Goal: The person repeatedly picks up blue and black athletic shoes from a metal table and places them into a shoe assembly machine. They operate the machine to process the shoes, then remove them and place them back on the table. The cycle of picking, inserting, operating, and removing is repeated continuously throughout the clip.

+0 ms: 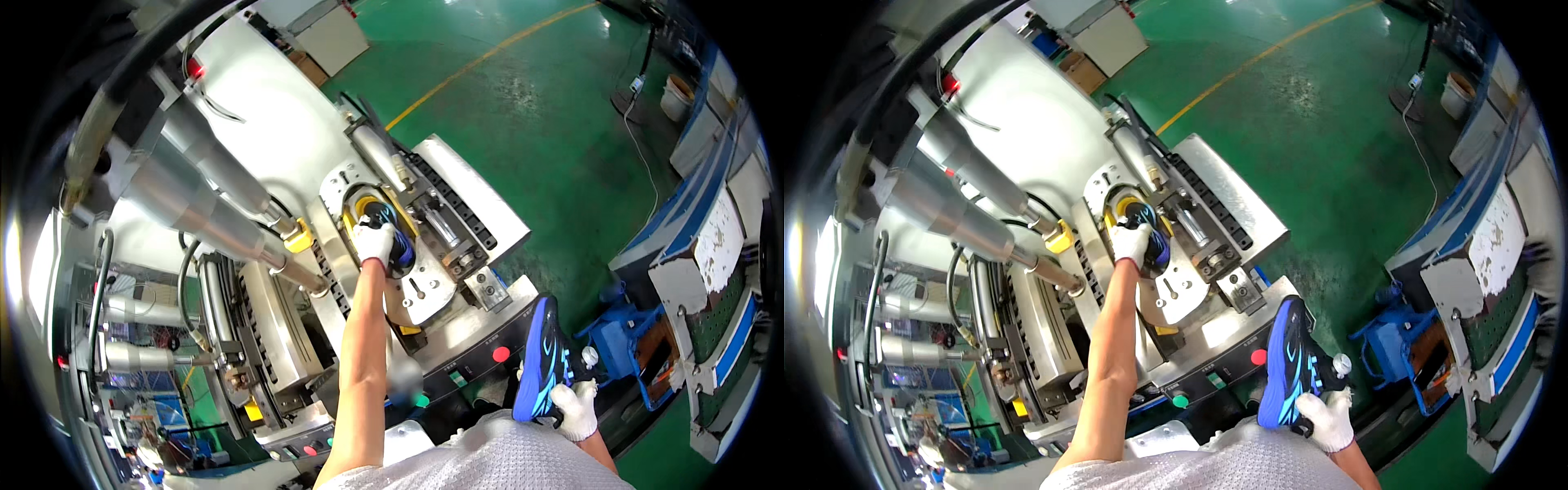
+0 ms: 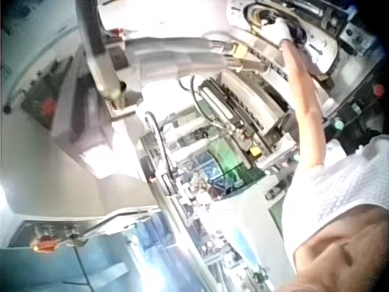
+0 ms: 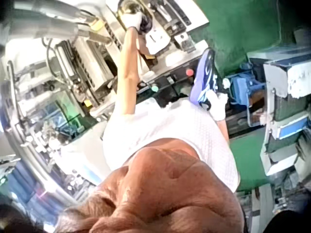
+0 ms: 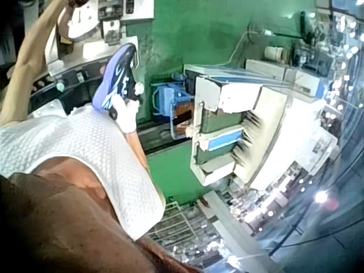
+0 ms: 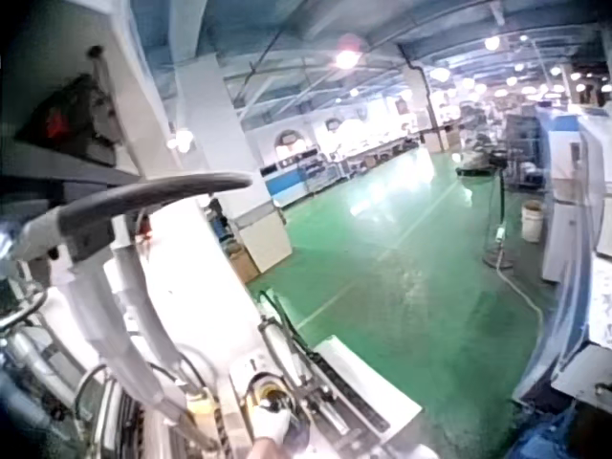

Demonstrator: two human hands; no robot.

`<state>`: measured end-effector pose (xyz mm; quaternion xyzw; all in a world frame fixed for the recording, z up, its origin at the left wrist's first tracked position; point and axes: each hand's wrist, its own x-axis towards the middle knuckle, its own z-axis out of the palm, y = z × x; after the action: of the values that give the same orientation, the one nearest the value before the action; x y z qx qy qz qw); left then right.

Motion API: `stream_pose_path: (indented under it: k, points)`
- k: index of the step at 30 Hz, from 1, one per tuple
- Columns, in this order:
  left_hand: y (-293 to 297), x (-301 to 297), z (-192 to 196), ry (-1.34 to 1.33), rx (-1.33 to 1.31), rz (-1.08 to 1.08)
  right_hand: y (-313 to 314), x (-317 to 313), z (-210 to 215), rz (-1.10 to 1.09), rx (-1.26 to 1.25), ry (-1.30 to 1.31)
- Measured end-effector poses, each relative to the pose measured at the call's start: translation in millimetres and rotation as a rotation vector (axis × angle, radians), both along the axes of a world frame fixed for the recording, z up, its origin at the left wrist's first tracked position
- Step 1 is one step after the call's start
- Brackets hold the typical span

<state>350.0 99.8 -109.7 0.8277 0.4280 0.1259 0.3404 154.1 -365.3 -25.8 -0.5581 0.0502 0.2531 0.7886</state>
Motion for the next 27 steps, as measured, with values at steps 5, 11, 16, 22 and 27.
stream_pose_path:
  k: [5,11,16,22,27]
  points:
    - [9.7,-84.7,54.0,-0.377,-0.388,-0.051,44.3,31.4,19.2,0.136,-0.295,-0.296]
    - [-75.2,-292.7,116.9,-0.312,-0.361,-0.099,199.9,124.6,50.0,0.367,-0.237,-0.403]
    - [-122.3,-444.2,80.3,-0.217,-0.369,-0.129,393.3,230.3,-21.0,0.597,-1.095,-0.858]
    - [-220.5,-600.1,-4.5,0.233,-0.406,0.649,415.0,276.7,-168.3,0.369,-1.058,-1.175]
    - [-268.2,-626.5,-109.8,0.15,-0.205,1.196,423.0,289.1,-158.5,0.435,-1.239,-1.176]
